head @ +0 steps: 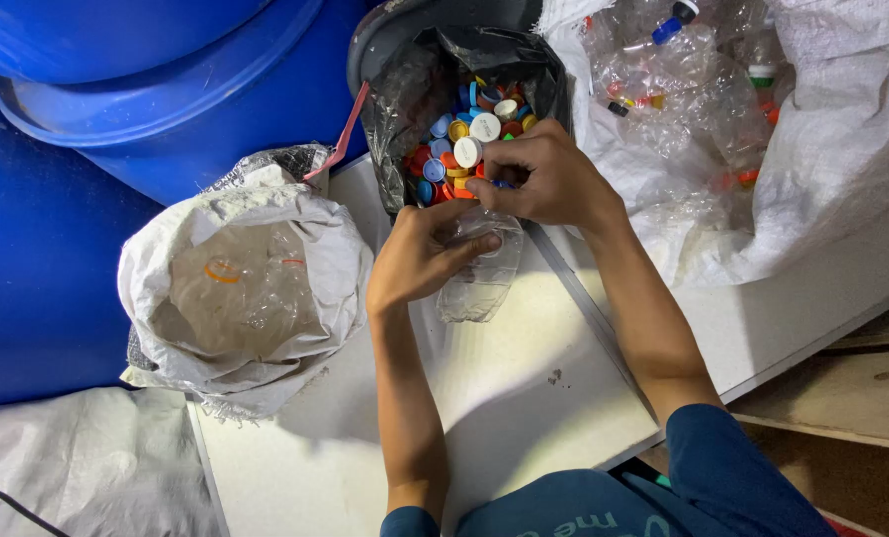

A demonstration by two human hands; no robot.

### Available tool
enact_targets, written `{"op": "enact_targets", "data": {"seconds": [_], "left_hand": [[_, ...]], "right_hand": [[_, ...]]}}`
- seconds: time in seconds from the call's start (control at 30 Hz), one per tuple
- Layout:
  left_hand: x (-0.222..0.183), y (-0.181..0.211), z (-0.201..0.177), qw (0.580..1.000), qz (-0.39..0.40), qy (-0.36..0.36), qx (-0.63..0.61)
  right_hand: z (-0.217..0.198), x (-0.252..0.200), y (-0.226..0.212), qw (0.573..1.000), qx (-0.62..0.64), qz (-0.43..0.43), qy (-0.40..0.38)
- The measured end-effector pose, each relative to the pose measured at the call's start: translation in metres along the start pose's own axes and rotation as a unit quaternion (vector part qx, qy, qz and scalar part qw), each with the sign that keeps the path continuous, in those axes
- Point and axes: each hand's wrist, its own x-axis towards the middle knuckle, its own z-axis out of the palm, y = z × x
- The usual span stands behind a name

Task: The person removes plastic bottle caps from empty bottles and places them into a black bag. They then place the empty bottles into a white sack. The person repeats this process with multiple bottles.

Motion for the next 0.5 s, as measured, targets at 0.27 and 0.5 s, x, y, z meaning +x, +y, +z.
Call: {"op": "enact_targets", "data": {"seconds": [0.27,0.5], "left_hand": [[0.005,-0.019,0.007,0.998,0.012,-0.035,-0.043],[0.009,-0.050,0.009,0.981,-0.004,-0.095,-0.167]], "right_hand": [[-0.002,-0.002,0.013,1.000,0.017,-0.002,-0.022],[0.002,-0.001,0.013,0.999,0.032,-0.014,-0.021]]}}
